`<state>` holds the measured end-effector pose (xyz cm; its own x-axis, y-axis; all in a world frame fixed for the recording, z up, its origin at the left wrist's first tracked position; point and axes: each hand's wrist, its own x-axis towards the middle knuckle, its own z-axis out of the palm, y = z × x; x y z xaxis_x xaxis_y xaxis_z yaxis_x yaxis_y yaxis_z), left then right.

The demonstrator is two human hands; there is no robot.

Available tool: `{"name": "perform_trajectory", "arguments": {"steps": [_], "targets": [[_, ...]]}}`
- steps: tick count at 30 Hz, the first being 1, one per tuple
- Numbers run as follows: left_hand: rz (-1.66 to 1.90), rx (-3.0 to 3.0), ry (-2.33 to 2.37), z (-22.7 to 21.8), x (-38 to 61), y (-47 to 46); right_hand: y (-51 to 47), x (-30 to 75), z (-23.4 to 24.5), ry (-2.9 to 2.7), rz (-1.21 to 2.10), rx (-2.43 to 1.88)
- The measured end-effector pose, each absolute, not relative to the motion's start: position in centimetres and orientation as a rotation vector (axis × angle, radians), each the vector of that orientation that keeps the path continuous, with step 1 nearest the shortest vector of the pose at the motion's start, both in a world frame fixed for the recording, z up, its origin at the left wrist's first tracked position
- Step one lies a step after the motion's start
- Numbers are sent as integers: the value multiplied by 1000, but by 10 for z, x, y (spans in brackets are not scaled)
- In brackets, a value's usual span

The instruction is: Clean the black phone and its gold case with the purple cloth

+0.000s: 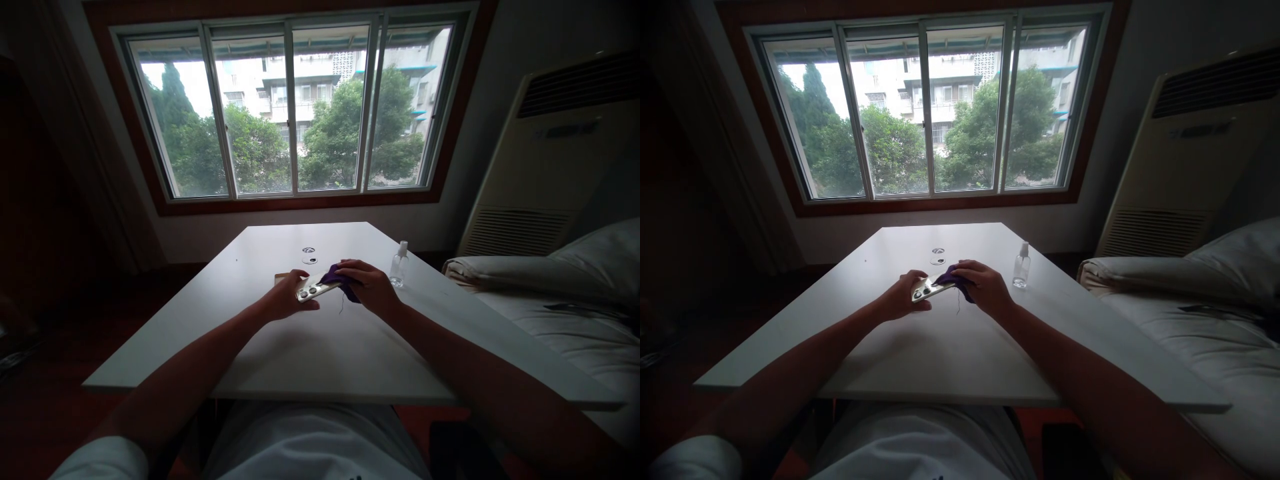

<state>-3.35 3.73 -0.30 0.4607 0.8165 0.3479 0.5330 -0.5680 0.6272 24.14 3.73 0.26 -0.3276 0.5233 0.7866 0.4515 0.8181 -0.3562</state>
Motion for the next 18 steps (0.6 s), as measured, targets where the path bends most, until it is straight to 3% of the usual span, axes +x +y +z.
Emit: {"name": "perform_trajectory", "arguments": {"steps": [5, 18], "targets": [[818, 2246, 1084, 7, -33, 31, 43, 242, -2, -1934, 9, -629], [1044, 2157, 753, 4, -27, 20, 33, 242, 5, -1895, -90, -561]]}}
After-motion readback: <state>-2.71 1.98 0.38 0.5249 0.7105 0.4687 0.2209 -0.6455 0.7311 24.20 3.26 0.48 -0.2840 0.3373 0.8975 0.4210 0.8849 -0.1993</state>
